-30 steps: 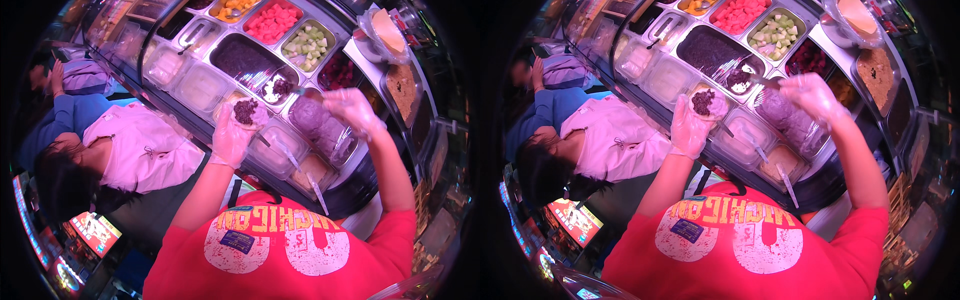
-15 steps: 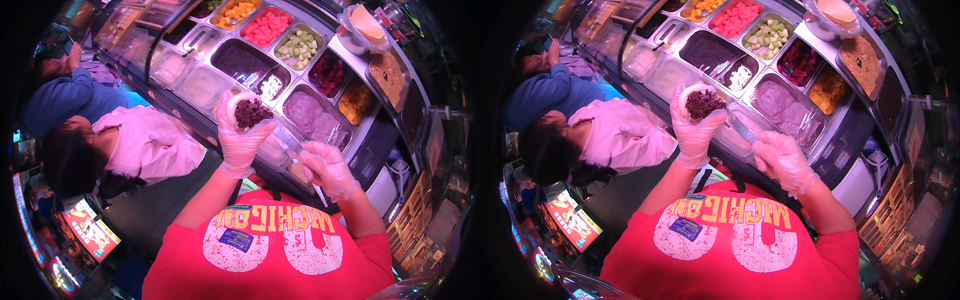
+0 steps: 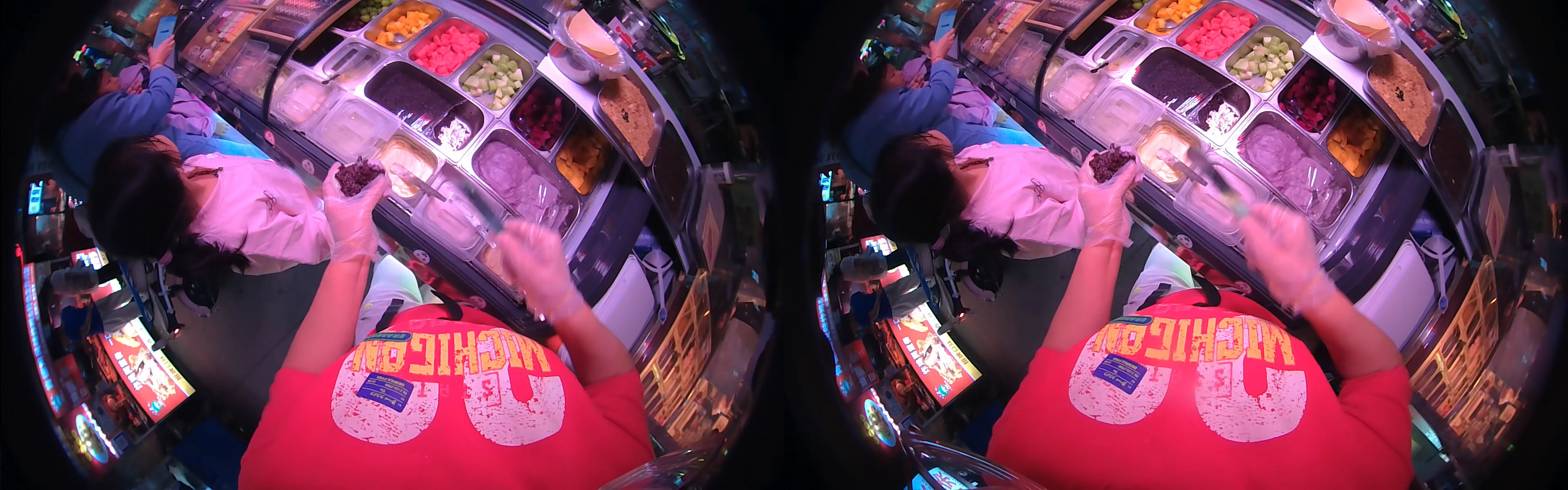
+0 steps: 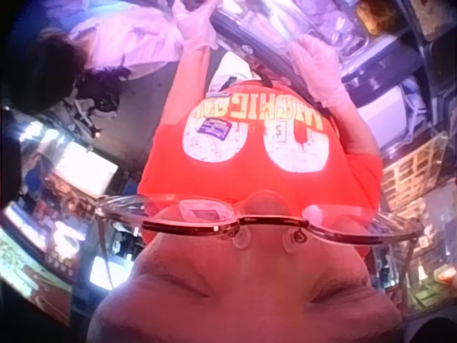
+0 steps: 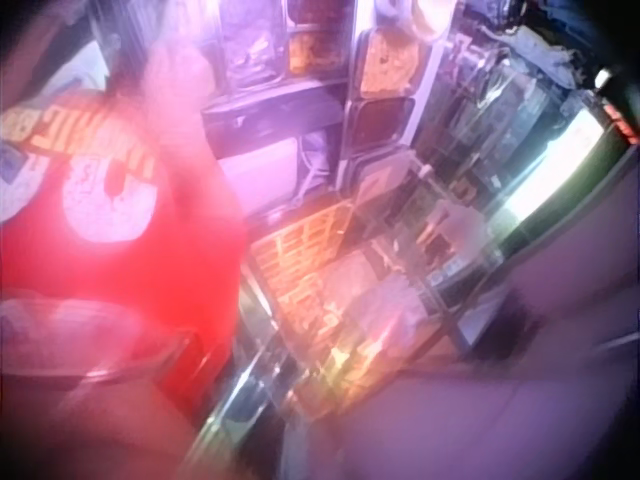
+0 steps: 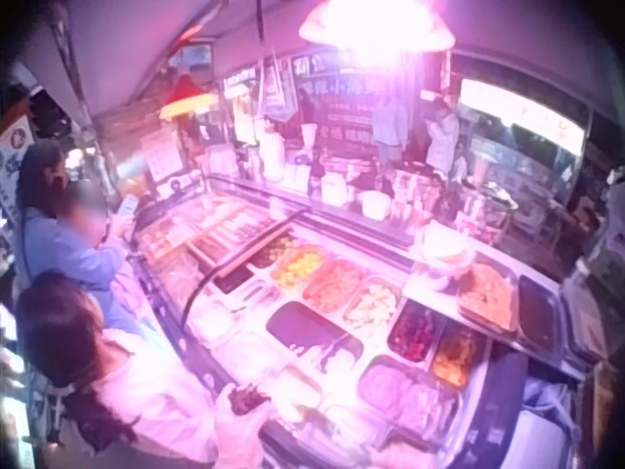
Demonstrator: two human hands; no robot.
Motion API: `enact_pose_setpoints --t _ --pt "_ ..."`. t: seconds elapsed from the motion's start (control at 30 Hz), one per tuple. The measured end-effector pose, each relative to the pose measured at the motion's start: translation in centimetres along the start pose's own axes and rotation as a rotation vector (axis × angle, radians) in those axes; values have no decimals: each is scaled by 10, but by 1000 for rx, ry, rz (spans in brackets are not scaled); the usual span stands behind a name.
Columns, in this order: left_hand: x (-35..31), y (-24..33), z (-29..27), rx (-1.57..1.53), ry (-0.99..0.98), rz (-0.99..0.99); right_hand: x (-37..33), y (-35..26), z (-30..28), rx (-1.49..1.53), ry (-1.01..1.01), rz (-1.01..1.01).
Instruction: The person scoops a white soft base into a plastic bag, then adds black seeds, a white creamy substance, and various diced fruits. The person folds the bag to enclose the contents, then rolls the ball in a tray of brown crumbs before handing it to a customer.
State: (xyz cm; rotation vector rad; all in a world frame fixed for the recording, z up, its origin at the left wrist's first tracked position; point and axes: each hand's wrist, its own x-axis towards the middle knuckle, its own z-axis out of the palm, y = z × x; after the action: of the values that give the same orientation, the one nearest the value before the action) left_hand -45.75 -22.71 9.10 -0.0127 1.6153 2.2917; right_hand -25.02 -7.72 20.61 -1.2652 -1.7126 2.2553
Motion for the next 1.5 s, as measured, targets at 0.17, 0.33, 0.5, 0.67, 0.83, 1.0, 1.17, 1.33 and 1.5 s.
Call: enact_pose_setpoints --t 0.17,0.33,0.5,0.67,0.83,1.0,1.17,1.33,1.5 --pt "-5 23 -26 -416 -247 -503 158 38 -39 -511 81 -71" --pt "27 2 -43 -600 -584 -653 338 93 -63 -988 125 181" --pt "34 5 -64 -258 -174 -503 274 50 35 -1579 770 -417" --pt "44 -1 -66 -28 -87 -579 243 95 89 -1392 147 -115" --pt "53 -6 -78 -186 -125 -819 266 103 71 -1150 -120 116" --pt "52 -10 -84 -15 -149 -753 229 70 63 -1592 55 -303" --pt "53 -7 -71 -167 -258 -808 236 68 84 -1898 -2 -559" --pt "48 -12 -82 -338 -249 -824 229 38 120 -1831 -319 -167" --pt "45 -14 -96 -437 -178 -865 240 32 115 -1708 -211 19"
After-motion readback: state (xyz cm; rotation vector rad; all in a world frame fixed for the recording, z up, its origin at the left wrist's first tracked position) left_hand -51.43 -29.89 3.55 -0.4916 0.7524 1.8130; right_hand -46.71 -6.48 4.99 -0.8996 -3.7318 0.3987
